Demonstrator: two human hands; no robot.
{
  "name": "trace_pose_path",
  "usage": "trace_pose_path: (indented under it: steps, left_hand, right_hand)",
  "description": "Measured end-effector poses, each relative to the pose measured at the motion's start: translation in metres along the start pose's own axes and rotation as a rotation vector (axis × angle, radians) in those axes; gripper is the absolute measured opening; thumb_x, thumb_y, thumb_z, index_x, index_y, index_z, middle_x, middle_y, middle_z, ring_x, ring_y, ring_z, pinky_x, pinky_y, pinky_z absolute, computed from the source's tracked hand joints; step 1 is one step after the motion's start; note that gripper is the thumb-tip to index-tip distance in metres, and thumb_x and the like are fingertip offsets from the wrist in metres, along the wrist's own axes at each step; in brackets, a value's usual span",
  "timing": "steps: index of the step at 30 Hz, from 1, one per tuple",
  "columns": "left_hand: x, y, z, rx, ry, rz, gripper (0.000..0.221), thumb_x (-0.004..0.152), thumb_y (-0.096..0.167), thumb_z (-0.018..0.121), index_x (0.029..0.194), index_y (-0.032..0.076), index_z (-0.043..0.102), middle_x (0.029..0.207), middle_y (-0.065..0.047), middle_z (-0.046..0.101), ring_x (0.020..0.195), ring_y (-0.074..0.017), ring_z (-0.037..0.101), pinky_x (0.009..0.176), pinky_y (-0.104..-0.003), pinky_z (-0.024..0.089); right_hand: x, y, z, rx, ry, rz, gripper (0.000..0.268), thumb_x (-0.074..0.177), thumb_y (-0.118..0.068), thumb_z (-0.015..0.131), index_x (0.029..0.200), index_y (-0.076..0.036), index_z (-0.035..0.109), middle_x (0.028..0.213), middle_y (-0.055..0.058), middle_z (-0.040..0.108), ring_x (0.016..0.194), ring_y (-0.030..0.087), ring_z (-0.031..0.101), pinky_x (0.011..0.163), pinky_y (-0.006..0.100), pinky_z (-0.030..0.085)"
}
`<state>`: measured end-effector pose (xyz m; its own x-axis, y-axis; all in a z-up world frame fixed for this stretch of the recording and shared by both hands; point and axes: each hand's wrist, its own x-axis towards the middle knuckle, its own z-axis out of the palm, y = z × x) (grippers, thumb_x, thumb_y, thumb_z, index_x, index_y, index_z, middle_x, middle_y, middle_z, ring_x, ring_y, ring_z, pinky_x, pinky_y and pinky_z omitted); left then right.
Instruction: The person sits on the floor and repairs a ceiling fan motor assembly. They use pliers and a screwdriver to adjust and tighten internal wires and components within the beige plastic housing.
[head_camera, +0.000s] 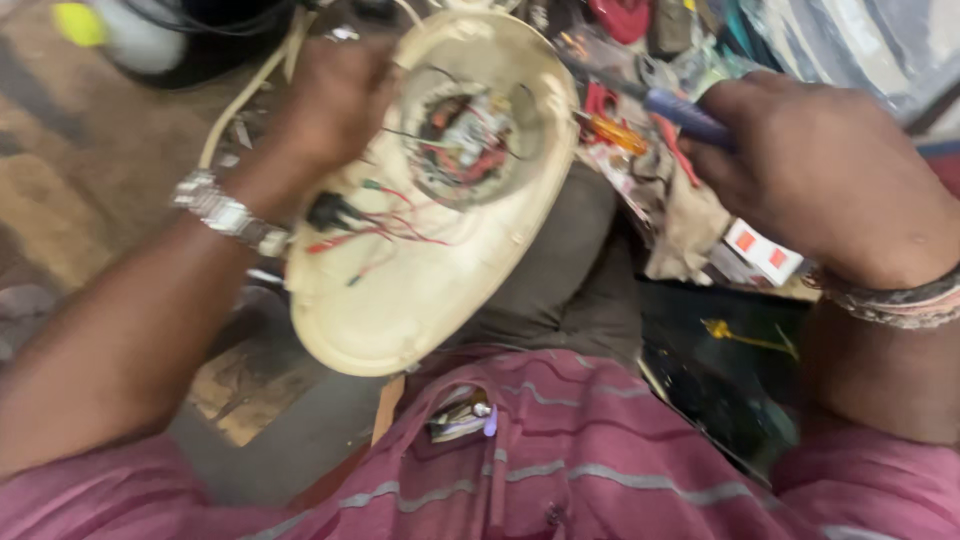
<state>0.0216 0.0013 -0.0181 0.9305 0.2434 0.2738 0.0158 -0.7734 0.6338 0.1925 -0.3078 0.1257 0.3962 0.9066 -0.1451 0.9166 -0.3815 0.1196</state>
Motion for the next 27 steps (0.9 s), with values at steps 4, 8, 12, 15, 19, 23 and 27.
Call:
trace_pose_path:
  steps: [4, 8, 12, 15, 19, 23, 27]
  left_hand:
    - [-0.005, -0.016, -0.004, -0.045, 0.028, -0.101, 0.019, 0.098, 0.009, 0.064, 0.115, 0.003, 0.071, 0.088, -0.023, 0.069, 0.078, -0.0363, 0.07, 0.071, -0.046, 0.054]
    - [-0.008, -0.035, 0.008, 0.072, 0.08, 0.052, 0.01, 0.1, 0.008, 0.067, 0.104, -0.001, 0.071, 0.089, -0.022, 0.068, 0.079, -0.0375, 0.068, 0.07, -0.047, 0.052]
    - [-0.014, -0.043, 0.017, 0.066, 0.046, -0.036, 0.012, 0.104, 0.012, 0.066, 0.104, 0.001, 0.07, 0.084, -0.019, 0.067, 0.071, -0.0346, 0.066, 0.062, -0.046, 0.05]
    - [-0.018, -0.036, 0.021, 0.071, 0.052, 0.01, 0.011, 0.104, 0.012, 0.068, 0.103, 0.001, 0.071, 0.083, -0.018, 0.069, 0.07, -0.0348, 0.067, 0.061, -0.045, 0.05]
    - [-0.02, -0.023, 0.023, 0.039, 0.043, 0.114, 0.01, 0.105, 0.009, 0.069, 0.108, 0.0, 0.07, 0.088, -0.02, 0.069, 0.077, -0.0358, 0.069, 0.068, -0.046, 0.052]
    - [-0.018, -0.009, 0.021, -0.012, 0.066, 0.243, 0.019, 0.101, 0.001, 0.062, 0.119, -0.002, 0.066, 0.1, -0.023, 0.069, 0.093, -0.0387, 0.07, 0.079, -0.047, 0.053]
    - [-0.021, -0.002, 0.02, -0.044, 0.021, 0.104, 0.017, 0.107, 0.008, 0.064, 0.122, 0.0, 0.066, 0.099, -0.024, 0.069, 0.09, -0.0413, 0.069, 0.076, -0.051, 0.052]
  right_hand:
    - [-0.027, 0.023, 0.029, 0.286, -0.079, 0.305, 0.029, 0.098, -0.028, 0.069, 0.105, 0.0, 0.067, 0.082, 0.023, 0.062, 0.075, 0.043, 0.063, 0.068, 0.051, 0.048]
    - [-0.037, 0.018, 0.048, 0.484, -0.015, 0.273, 0.025, 0.103, -0.025, 0.071, 0.112, -0.001, 0.068, 0.092, 0.019, 0.06, 0.082, 0.039, 0.061, 0.075, 0.048, 0.048]
    - [-0.046, 0.001, 0.029, 0.232, 0.089, 0.045, 0.031, 0.086, -0.013, 0.073, 0.115, 0.0, 0.07, 0.11, 0.017, 0.063, 0.097, 0.039, 0.061, 0.081, 0.047, 0.049]
    - [-0.04, -0.026, 0.003, -0.041, 0.133, -0.068, 0.036, 0.08, -0.011, 0.072, 0.116, -0.006, 0.073, 0.121, 0.01, 0.065, 0.106, 0.034, 0.06, 0.087, 0.045, 0.047]
    - [-0.015, -0.061, -0.022, -0.38, 0.201, -0.232, 0.027, 0.086, -0.017, 0.067, 0.111, -0.015, 0.077, 0.12, 0.003, 0.066, 0.107, 0.024, 0.06, 0.091, 0.043, 0.042]
    - [0.0, -0.085, -0.033, -0.541, 0.246, -0.328, 0.017, 0.095, -0.021, 0.061, 0.105, -0.019, 0.075, 0.113, 0.001, 0.066, 0.104, 0.019, 0.062, 0.089, 0.04, 0.043]
    - [-0.005, -0.084, -0.04, -0.548, -0.085, -0.302, 0.012, 0.09, -0.024, 0.06, 0.092, -0.018, 0.071, 0.1, 0.005, 0.068, 0.087, 0.02, 0.068, 0.07, 0.036, 0.049]
